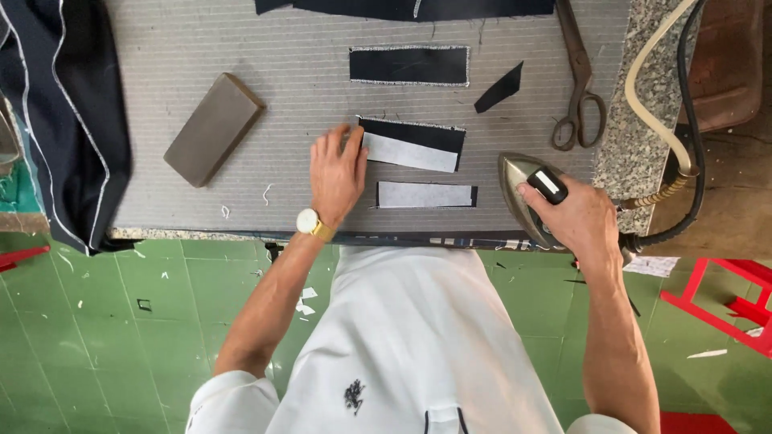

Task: The person irons several small black fabric pieces on a worktable using a steam iron. They repeatedly pick up pieces, place them on the table, press them with the iron, and set them aside. A white paper strip and a rectangular pressing block are also used during the process.

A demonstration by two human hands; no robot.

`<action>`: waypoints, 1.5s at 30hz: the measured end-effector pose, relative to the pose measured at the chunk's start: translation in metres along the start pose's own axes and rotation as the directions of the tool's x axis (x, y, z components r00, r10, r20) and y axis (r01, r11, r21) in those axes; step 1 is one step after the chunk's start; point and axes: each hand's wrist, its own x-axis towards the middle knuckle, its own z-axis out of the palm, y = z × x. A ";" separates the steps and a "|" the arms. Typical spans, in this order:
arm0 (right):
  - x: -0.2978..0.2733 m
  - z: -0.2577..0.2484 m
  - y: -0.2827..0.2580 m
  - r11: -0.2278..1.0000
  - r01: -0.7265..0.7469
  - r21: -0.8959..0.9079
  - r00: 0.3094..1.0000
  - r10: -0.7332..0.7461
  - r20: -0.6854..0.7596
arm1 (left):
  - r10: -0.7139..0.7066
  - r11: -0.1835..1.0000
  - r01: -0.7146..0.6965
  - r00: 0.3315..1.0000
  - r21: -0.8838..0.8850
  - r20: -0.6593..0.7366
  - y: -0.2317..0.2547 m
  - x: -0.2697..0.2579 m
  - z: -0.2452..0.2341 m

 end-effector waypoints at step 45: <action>0.004 -0.014 0.010 0.968 0.239 -0.075 0.965 -0.227 0.133 | -0.158 0.986 0.164 0.963 -0.009 0.216 0.055 -0.064 0.037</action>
